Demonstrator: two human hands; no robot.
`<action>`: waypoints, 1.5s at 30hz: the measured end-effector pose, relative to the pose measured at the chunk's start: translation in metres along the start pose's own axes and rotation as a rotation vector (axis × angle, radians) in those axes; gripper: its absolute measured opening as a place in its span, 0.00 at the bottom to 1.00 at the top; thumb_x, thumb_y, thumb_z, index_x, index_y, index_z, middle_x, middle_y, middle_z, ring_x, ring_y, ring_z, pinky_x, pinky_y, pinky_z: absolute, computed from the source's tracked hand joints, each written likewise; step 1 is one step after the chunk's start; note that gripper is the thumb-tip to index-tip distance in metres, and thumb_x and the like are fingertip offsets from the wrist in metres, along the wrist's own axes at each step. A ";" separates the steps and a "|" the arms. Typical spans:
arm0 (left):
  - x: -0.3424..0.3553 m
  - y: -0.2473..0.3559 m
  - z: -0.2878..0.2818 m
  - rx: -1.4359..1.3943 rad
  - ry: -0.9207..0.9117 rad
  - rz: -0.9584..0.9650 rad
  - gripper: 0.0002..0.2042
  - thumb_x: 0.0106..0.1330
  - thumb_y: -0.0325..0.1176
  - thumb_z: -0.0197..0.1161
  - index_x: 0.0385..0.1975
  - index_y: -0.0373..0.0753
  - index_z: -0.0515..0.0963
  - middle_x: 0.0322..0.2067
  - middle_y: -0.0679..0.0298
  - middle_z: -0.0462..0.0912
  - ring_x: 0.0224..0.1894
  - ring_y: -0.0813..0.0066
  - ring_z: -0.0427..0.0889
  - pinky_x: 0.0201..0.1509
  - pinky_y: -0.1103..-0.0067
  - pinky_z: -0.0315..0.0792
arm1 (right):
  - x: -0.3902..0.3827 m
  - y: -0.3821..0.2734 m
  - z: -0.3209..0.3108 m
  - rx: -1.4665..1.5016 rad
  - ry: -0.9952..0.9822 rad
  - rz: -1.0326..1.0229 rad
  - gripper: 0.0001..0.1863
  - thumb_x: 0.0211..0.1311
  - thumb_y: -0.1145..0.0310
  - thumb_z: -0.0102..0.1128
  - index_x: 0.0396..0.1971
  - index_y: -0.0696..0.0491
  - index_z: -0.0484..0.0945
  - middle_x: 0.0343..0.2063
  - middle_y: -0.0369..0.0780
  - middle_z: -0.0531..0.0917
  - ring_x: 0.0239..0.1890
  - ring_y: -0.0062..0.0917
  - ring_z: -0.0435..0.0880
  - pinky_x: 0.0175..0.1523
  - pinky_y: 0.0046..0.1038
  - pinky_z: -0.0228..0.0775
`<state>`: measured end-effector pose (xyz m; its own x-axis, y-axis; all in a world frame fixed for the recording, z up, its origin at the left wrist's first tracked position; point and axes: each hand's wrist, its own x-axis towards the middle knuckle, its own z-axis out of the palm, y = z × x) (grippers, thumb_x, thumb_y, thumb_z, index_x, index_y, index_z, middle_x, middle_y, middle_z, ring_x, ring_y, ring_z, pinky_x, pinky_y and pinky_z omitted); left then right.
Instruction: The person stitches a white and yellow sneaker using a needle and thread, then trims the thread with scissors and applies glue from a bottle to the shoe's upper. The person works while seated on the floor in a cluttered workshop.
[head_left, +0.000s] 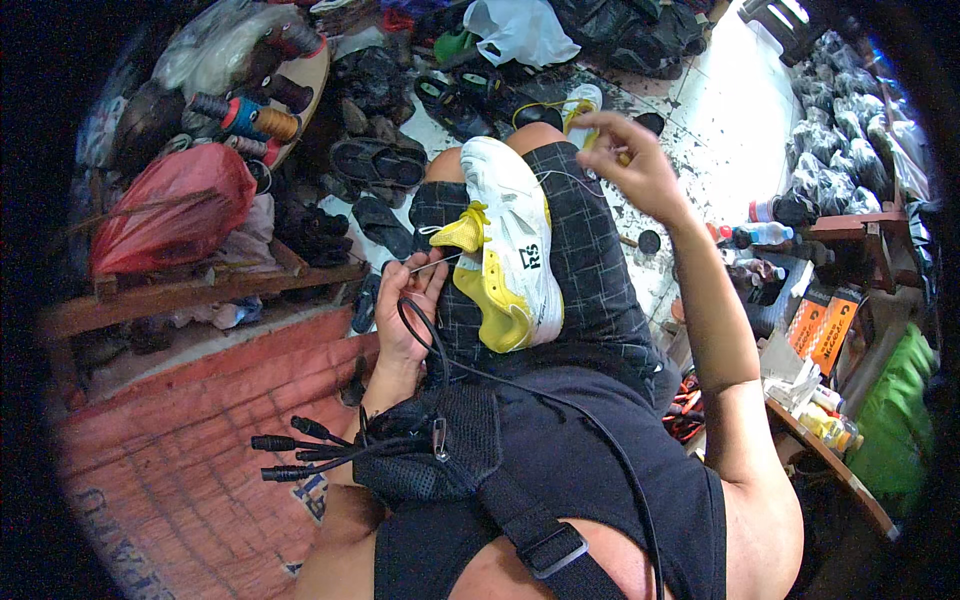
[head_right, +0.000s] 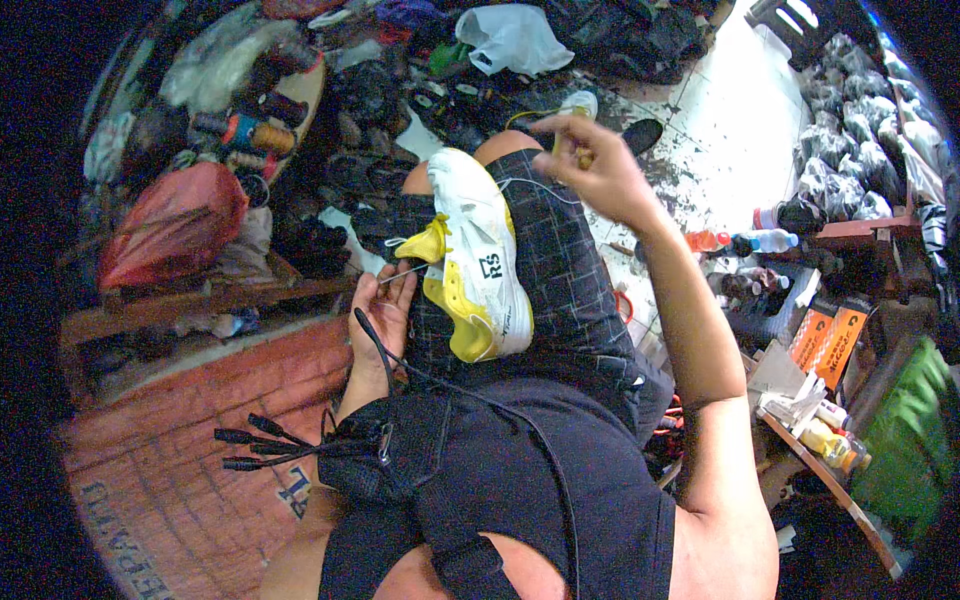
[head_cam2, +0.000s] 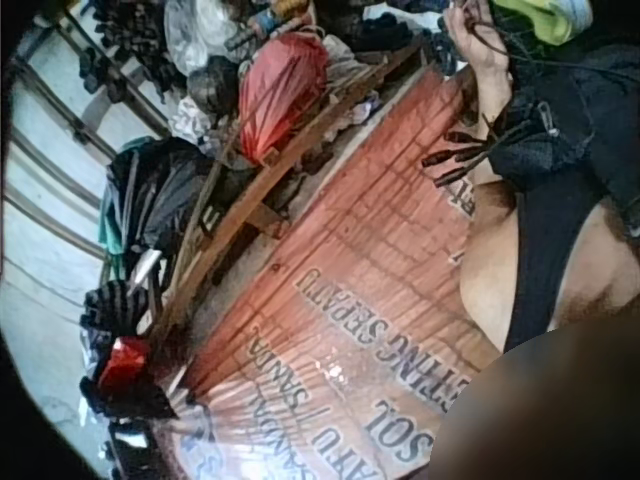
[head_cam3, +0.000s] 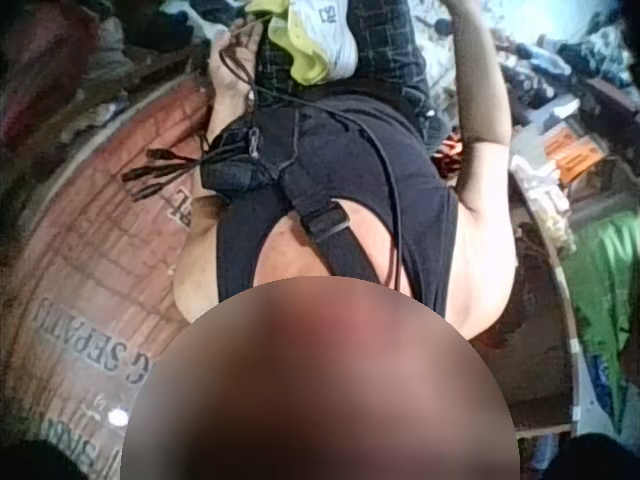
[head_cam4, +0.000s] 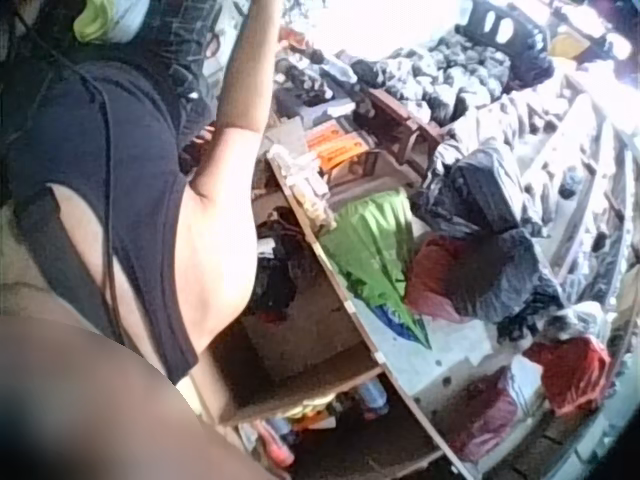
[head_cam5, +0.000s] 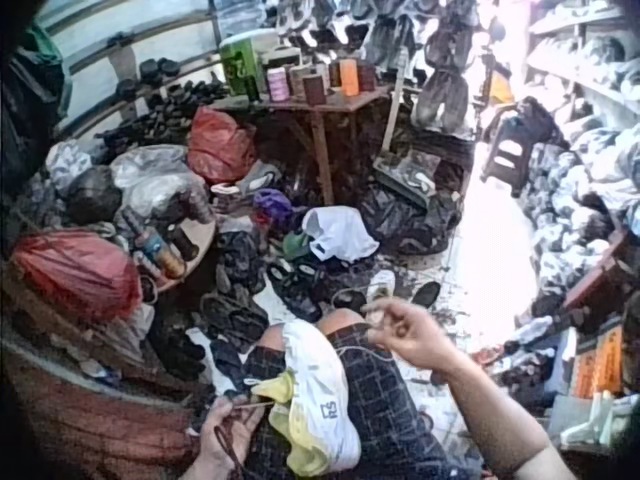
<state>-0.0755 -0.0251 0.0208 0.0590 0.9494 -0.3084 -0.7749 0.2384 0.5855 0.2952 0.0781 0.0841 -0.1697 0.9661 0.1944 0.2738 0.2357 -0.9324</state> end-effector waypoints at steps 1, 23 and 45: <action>0.000 0.001 0.003 0.018 -0.025 -0.002 0.05 0.75 0.28 0.57 0.34 0.40 0.72 0.49 0.53 0.85 0.61 0.53 0.82 0.68 0.58 0.76 | -0.003 -0.006 0.007 -0.099 -0.023 -0.026 0.22 0.60 0.65 0.76 0.53 0.54 0.83 0.28 0.33 0.79 0.34 0.22 0.79 0.41 0.27 0.73; 0.009 -0.006 0.042 1.376 -0.204 0.329 0.10 0.68 0.24 0.65 0.24 0.30 0.73 0.39 0.54 0.83 0.43 0.70 0.85 0.46 0.78 0.78 | -0.037 -0.041 -0.003 -0.745 -0.386 -0.492 0.22 0.51 0.49 0.73 0.21 0.53 0.77 0.45 0.36 0.85 0.24 0.33 0.83 0.29 0.34 0.74; -0.012 -0.002 0.051 1.275 -0.143 0.283 0.11 0.69 0.30 0.67 0.45 0.39 0.73 0.27 0.70 0.78 0.24 0.82 0.74 0.27 0.81 0.66 | -0.054 -0.007 0.038 0.346 -0.072 0.427 0.35 0.62 0.57 0.76 0.65 0.54 0.72 0.18 0.30 0.78 0.20 0.14 0.75 0.26 0.22 0.65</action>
<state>-0.0430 -0.0264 0.0613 0.1201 0.9925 -0.0233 0.3587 -0.0215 0.9332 0.2668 0.0203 0.0685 -0.1795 0.9559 -0.2325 0.0078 -0.2349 -0.9720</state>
